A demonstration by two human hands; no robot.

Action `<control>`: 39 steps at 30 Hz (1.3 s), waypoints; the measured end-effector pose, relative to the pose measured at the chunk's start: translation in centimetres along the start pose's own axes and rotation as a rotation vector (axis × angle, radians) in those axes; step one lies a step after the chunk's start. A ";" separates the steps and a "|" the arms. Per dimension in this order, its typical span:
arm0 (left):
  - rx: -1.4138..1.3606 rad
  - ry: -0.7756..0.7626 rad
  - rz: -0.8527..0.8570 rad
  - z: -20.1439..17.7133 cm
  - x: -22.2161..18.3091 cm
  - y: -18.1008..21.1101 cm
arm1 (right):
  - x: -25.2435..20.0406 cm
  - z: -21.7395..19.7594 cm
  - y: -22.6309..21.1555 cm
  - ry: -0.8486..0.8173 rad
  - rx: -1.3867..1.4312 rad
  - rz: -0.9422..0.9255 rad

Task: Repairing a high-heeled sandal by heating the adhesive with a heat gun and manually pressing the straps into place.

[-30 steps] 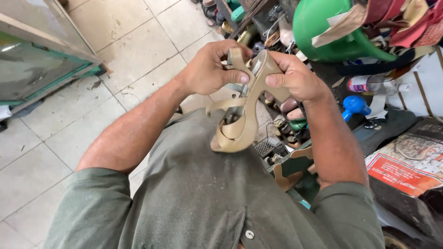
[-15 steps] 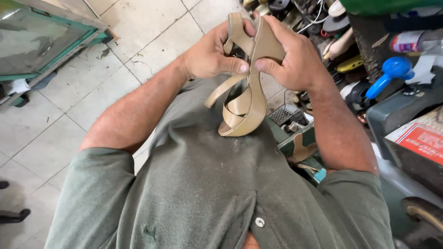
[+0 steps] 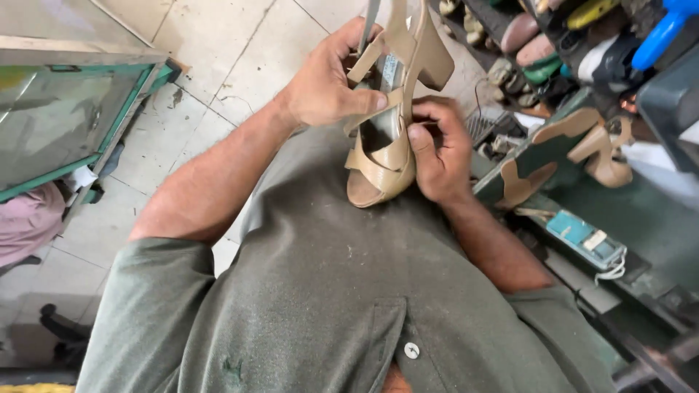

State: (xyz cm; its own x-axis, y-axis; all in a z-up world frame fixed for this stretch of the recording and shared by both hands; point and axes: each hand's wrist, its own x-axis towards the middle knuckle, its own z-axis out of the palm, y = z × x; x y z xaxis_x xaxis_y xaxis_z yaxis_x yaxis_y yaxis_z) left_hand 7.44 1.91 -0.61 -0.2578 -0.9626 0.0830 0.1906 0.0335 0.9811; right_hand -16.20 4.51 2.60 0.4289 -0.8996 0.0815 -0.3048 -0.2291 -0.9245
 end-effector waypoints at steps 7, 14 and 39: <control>0.226 -0.138 -0.054 4.3 3.8 1.7 | -2.5 -3.7 4.9 -0.148 0.694 0.210; 0.363 -0.204 -0.287 9.3 7.8 2.4 | -2.7 -7.8 4.4 -0.085 0.553 0.218; 0.431 -0.550 -0.236 7.1 1.6 -2.3 | -11.1 13.9 -4.7 1.388 0.240 0.328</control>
State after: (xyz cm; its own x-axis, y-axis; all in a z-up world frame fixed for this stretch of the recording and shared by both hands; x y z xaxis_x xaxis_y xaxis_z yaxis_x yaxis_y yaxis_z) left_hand -0.16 2.18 -1.52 -0.7052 -0.6872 -0.1745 -0.2887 0.0536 0.9559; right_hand -7.68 20.79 0.84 -0.8292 -0.5587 0.0176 -0.0182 -0.0045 -0.9998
